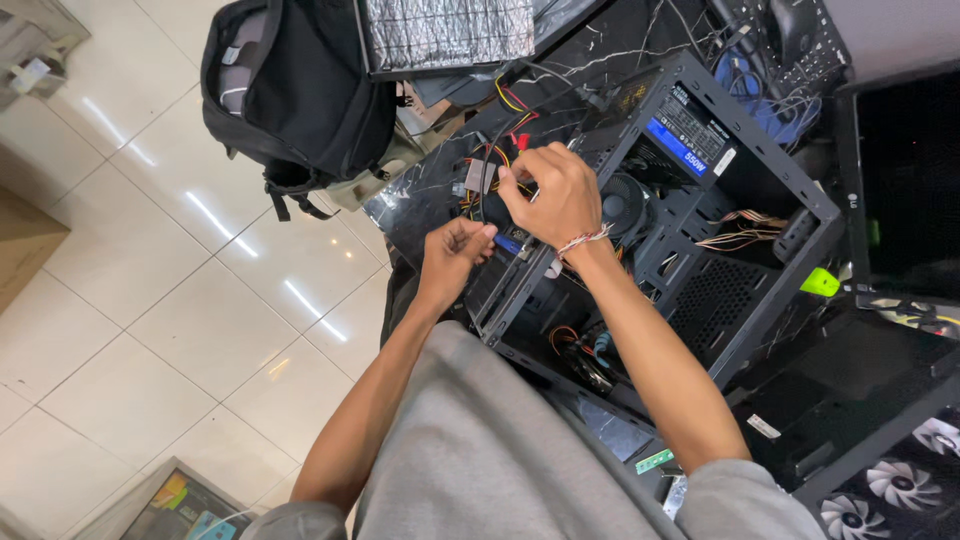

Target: The person connects various internal cables to the motherboard and power supply inside an open computer case. They route and secure wires, then plug a USB cable into the back of the case.

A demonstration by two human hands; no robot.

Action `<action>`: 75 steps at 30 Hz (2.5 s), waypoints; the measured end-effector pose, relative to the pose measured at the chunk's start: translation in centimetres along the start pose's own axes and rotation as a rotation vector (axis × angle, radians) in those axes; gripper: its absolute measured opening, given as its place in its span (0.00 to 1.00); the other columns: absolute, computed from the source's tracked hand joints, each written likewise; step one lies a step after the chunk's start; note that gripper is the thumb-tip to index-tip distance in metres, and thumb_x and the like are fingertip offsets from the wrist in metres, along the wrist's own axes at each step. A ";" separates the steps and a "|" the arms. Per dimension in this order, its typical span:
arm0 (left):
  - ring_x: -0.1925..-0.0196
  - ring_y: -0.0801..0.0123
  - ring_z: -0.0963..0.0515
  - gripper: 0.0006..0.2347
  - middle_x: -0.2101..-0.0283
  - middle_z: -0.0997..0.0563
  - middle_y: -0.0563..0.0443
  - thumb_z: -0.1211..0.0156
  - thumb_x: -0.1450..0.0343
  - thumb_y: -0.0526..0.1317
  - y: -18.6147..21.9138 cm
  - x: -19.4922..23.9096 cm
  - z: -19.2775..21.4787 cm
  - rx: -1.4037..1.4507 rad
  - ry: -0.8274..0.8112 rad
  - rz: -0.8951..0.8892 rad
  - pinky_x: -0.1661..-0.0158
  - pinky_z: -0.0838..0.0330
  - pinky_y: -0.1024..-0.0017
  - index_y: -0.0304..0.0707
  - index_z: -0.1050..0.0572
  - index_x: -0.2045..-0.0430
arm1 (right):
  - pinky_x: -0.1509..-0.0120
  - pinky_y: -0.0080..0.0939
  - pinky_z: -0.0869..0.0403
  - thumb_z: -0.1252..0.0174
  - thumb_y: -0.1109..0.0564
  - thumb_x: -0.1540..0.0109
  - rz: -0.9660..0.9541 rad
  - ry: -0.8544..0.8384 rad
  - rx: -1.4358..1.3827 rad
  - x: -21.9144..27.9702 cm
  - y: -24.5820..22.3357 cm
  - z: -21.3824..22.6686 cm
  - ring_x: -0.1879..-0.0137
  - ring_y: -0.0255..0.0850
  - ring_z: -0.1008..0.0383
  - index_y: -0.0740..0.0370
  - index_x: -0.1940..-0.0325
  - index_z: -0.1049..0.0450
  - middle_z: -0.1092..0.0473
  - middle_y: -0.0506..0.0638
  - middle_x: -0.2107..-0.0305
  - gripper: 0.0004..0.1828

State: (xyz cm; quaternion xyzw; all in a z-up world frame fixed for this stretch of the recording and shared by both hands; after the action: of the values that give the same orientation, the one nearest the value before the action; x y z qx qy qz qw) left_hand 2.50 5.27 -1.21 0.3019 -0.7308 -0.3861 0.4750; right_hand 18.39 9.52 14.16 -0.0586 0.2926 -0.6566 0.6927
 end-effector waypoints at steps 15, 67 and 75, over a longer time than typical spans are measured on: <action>0.75 0.71 0.23 0.03 0.79 0.24 0.51 0.39 0.20 0.35 10.5 7.3 -5.6 -0.257 0.015 -0.496 0.68 0.28 0.71 0.39 0.19 0.59 | 0.51 0.44 0.20 0.33 0.61 0.35 -0.143 0.243 -0.313 11.3 -1.4 8.6 0.58 0.48 0.17 0.55 0.57 0.20 0.20 0.48 0.68 0.04; 0.87 0.65 0.28 0.08 0.89 0.27 0.46 0.37 0.22 0.37 6.2 11.9 -18.1 -0.627 -0.194 -0.699 0.79 0.34 0.72 0.35 0.19 0.72 | 0.64 0.39 0.24 0.41 0.60 0.31 -0.377 0.499 -0.350 28.8 9.4 14.1 0.75 0.42 0.23 0.55 0.63 0.20 0.20 0.45 0.79 0.07; 0.85 0.64 0.25 0.07 0.85 0.23 0.45 0.37 0.23 0.35 6.3 11.9 -18.1 -0.620 -0.199 -0.712 0.79 0.32 0.72 0.35 0.18 0.71 | 0.65 0.38 0.25 0.43 0.59 0.30 -0.378 0.485 -0.348 28.6 9.2 14.3 0.75 0.40 0.24 0.55 0.63 0.20 0.21 0.45 0.79 0.09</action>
State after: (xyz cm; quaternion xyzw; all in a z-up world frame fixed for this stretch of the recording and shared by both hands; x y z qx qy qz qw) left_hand 14.43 -6.10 14.21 0.3389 -0.4743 -0.7515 0.3088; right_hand 32.37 -20.59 12.25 -0.0711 0.5402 -0.7083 0.4488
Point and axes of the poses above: each hand's wrist, its own x-axis away from the middle knuckle, its own z-axis out of the back of the hand, y = z × x, the point moved 9 cm from there along -x, towards the middle knuckle
